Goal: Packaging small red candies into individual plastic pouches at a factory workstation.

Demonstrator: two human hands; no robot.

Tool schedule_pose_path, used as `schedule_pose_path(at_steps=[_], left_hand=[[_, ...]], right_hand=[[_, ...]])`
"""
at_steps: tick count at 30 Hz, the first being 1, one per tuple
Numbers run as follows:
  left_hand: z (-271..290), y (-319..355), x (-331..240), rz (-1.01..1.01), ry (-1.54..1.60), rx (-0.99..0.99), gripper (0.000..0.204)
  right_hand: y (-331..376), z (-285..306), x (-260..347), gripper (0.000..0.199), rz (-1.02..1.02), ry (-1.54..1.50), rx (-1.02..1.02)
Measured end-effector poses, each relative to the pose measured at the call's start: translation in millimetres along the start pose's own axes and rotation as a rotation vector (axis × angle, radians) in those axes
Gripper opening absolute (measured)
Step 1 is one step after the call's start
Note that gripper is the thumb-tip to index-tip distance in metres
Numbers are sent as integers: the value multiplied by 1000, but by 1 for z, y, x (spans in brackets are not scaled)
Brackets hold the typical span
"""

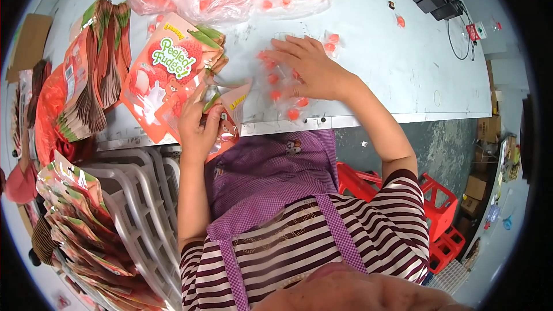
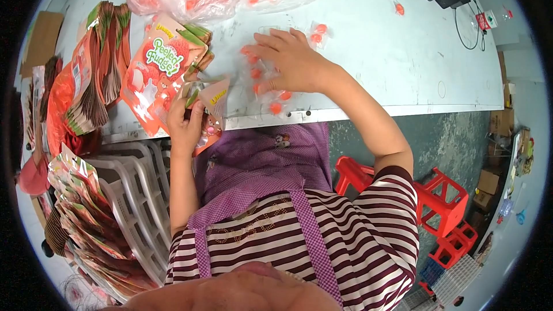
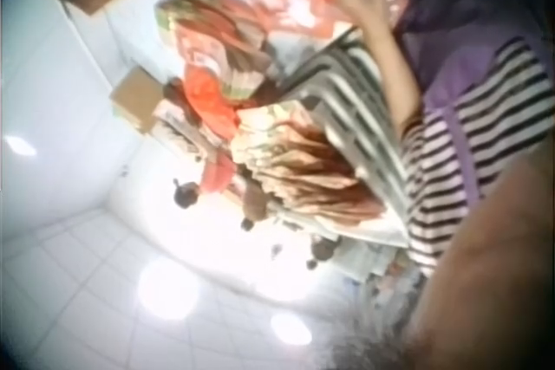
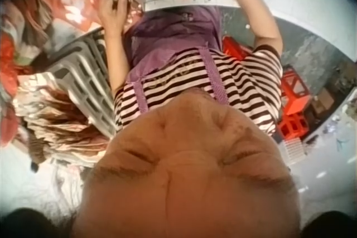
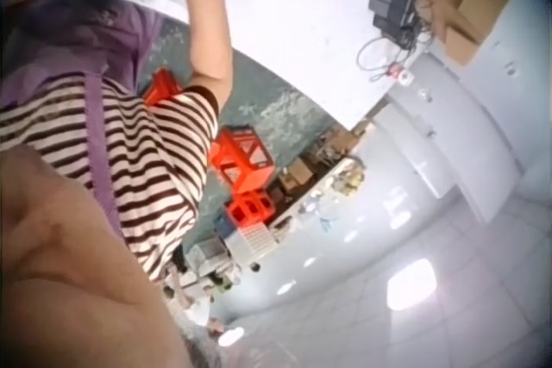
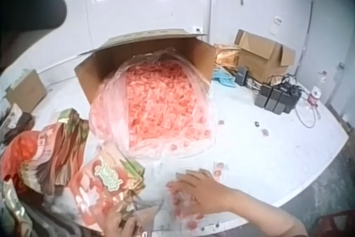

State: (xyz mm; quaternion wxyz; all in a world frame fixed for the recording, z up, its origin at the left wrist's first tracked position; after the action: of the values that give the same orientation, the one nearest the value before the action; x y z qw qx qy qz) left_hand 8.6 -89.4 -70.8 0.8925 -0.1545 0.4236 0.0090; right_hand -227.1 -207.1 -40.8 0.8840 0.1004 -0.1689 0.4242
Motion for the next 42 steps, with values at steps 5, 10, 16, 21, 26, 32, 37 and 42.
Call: schedule_pose_path(at_steps=[5,10,16,21,26,32,37,42], left_hand=[[0,1,-1,-10,-4,-16,18],[0,5,8,-22,170,-71,17],[-1,8,11,60,487,-97,18],[-1,8,14,82,445,-44,22],[-1,9,17,141,431,-34,24],[-1,8,14,183,490,-35,23],[0,6,11,167,475,-30,22],[0,7,18,197,467,-8,22]], right_hand=[[3,-8,18,84,-27,54,-50],[-8,-21,23,80,-10,160,-137],[-18,-19,20,53,47,86,-234],[-20,-15,19,55,89,73,-259],[-28,-16,20,72,100,133,-243],[-36,-21,15,83,132,185,-252],[-46,-25,12,82,165,178,-255],[-42,-26,17,78,131,162,-164]])
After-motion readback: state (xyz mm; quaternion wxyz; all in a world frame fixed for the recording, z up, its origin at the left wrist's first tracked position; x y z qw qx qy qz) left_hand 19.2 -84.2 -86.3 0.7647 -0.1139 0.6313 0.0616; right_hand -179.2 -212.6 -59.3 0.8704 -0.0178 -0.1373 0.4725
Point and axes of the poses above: each hand's wrist, its own y-axis away from the middle knuckle, its own z-axis out of the back of the hand, x = y × z, the point moved 3 cm from there along -y, towards the middle knuckle, and after that the axes turned 1 degree about -y, right-handed, at the moved point
